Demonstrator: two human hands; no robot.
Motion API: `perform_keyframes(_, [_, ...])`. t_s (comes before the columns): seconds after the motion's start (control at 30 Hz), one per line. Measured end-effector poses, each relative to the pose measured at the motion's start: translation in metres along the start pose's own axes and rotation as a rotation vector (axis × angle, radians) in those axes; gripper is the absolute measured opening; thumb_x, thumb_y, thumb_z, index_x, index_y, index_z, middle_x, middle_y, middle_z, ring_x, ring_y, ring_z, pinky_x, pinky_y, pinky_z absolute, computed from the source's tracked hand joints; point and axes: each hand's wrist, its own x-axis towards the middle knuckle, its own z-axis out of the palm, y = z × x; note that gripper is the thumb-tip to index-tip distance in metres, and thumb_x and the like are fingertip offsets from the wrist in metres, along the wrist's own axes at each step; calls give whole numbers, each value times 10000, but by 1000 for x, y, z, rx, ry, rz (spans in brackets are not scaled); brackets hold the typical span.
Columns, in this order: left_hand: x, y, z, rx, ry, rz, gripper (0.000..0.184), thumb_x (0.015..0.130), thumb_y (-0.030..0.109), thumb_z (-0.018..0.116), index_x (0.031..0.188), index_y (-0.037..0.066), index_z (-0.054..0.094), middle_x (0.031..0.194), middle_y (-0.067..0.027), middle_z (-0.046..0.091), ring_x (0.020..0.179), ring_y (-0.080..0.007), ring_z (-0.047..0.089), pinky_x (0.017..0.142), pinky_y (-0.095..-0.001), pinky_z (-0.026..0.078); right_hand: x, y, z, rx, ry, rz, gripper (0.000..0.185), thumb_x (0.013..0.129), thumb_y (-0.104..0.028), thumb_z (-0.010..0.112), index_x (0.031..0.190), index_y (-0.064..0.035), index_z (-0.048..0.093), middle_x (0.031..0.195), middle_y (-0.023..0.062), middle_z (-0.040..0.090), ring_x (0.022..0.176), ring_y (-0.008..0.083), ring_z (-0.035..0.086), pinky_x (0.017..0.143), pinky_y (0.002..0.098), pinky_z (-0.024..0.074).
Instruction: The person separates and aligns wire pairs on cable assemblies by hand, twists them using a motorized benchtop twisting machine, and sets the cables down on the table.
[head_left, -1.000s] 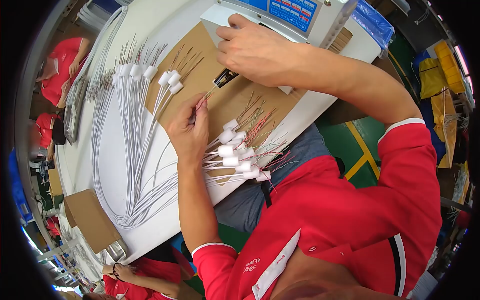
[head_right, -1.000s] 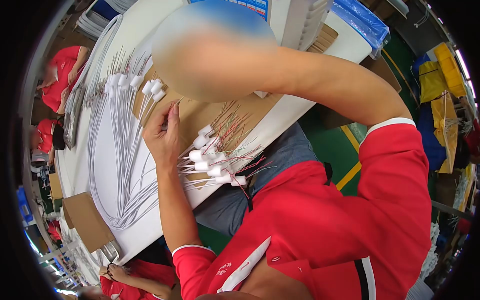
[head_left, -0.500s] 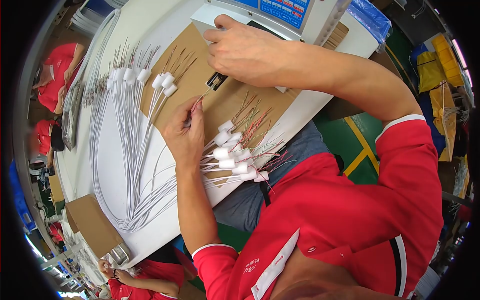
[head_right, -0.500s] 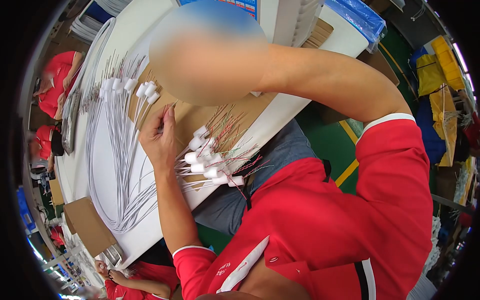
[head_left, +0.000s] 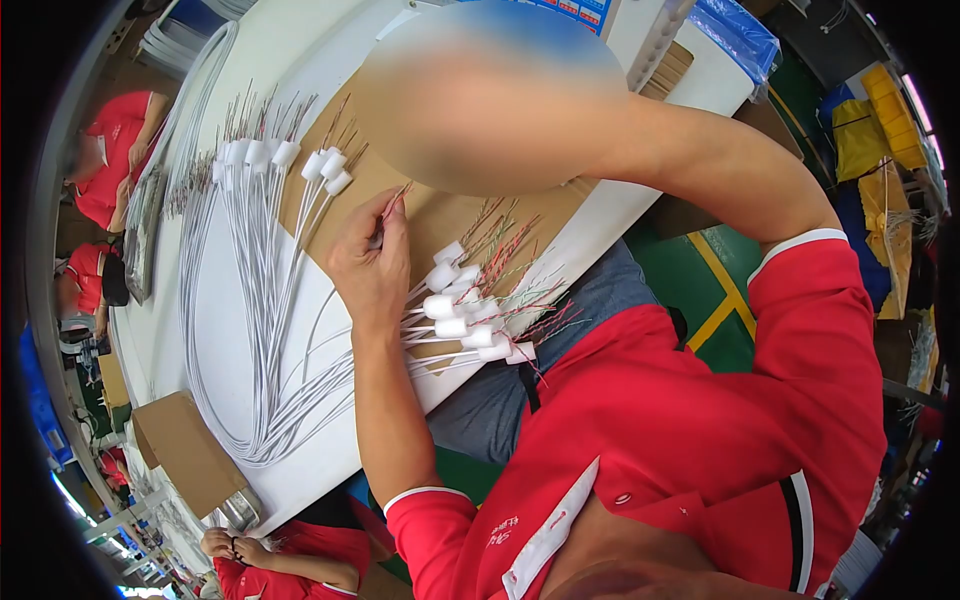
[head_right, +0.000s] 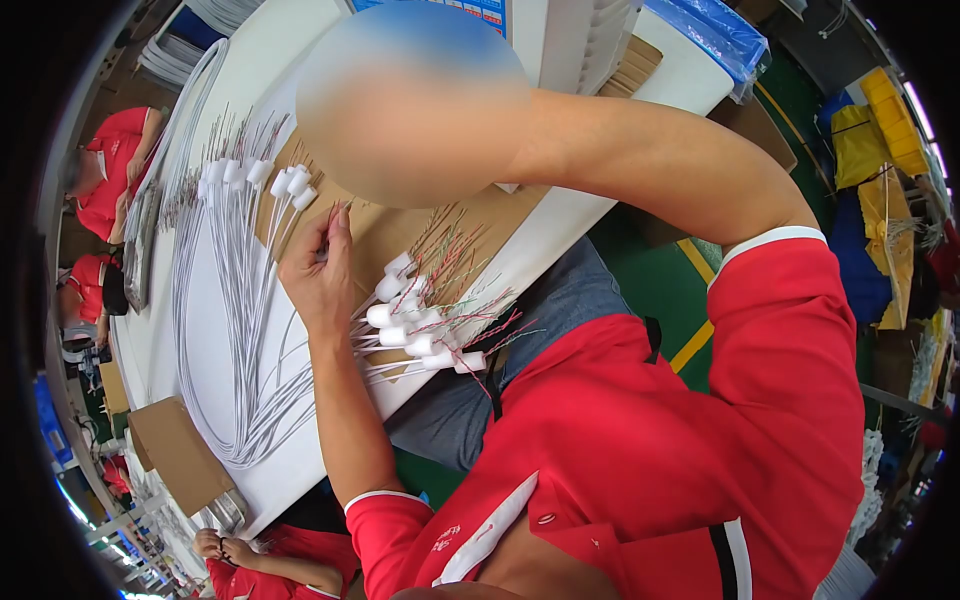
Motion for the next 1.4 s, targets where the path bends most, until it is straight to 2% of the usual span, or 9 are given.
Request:
perform_keyframes(0.2, [0,3,-2,-4,-12,13,141,956,58,738,1068,-6,793,841,-89,739,716,-115,647,673,-267,525,2,-2,-7,69,-49,107,109,818,-115,684,892,-54,734,890,70,695,1102,250,608,1067,440,411])
perform_keyframes(0.3, [-1,5,-4,-1,-22,4,139,957,56,738,1070,-5,793,836,-85,737,712,-109,641,663,-263,520,1,-1,4,85,194,150,215,722,-187,687,841,-18,749,867,108,720,1077,261,627,987,431,426])
perform_keyframes(0.4, [-1,5,-5,-8,-32,-13,140,961,63,736,1071,-4,793,829,-79,733,705,-103,633,660,-261,516,4,-2,12,24,419,253,258,720,-211,691,882,-20,751,907,104,722,1088,258,629,1006,430,425])
perform_keyframes(0.5, [0,4,-5,-25,-36,-25,143,967,76,734,1072,-2,793,823,-75,729,695,-101,619,657,-261,508,3,1,3,182,401,233,271,820,-188,669,1004,9,650,1013,181,660,1061,341,571,985,489,380])
perform_keyframes(0.63, [0,3,-6,-3,-54,15,200,1012,138,736,1111,-29,786,799,-4,681,702,-44,543,623,-229,435,3,2,1,187,346,217,292,831,-197,660,1036,10,639,1021,181,656,1039,339,566,960,487,375])
perform_keyframes(0.93, [3,-3,-4,-77,-131,-79,192,995,112,719,1148,6,767,849,-58,732,692,-103,596,657,-270,503,3,0,0,183,331,189,247,866,-182,627,1020,11,643,1009,182,657,1020,332,564,950,481,371])
perform_keyframes(1.03, [4,1,-11,-253,-170,-221,229,1012,123,708,1207,7,739,906,-40,731,743,-91,619,693,-259,511,4,0,1,179,324,182,243,866,-179,625,1014,12,649,1000,184,665,1021,331,569,948,479,376])
perform_keyframes(1.23, [8,-9,-14,-365,-140,-69,141,1032,88,664,1139,-1,688,960,-50,690,845,-92,644,786,-253,518,2,1,-3,193,263,143,278,857,-227,662,994,15,663,984,187,682,1027,324,580,948,466,389])
perform_keyframes(1.4, [13,-12,-22,-833,-218,-285,99,1041,59,645,1130,18,636,1026,-58,656,794,-130,585,804,-328,526,1,3,-18,231,124,112,389,824,-304,717,1002,40,679,1010,200,698,1067,333,592,976,462,397])
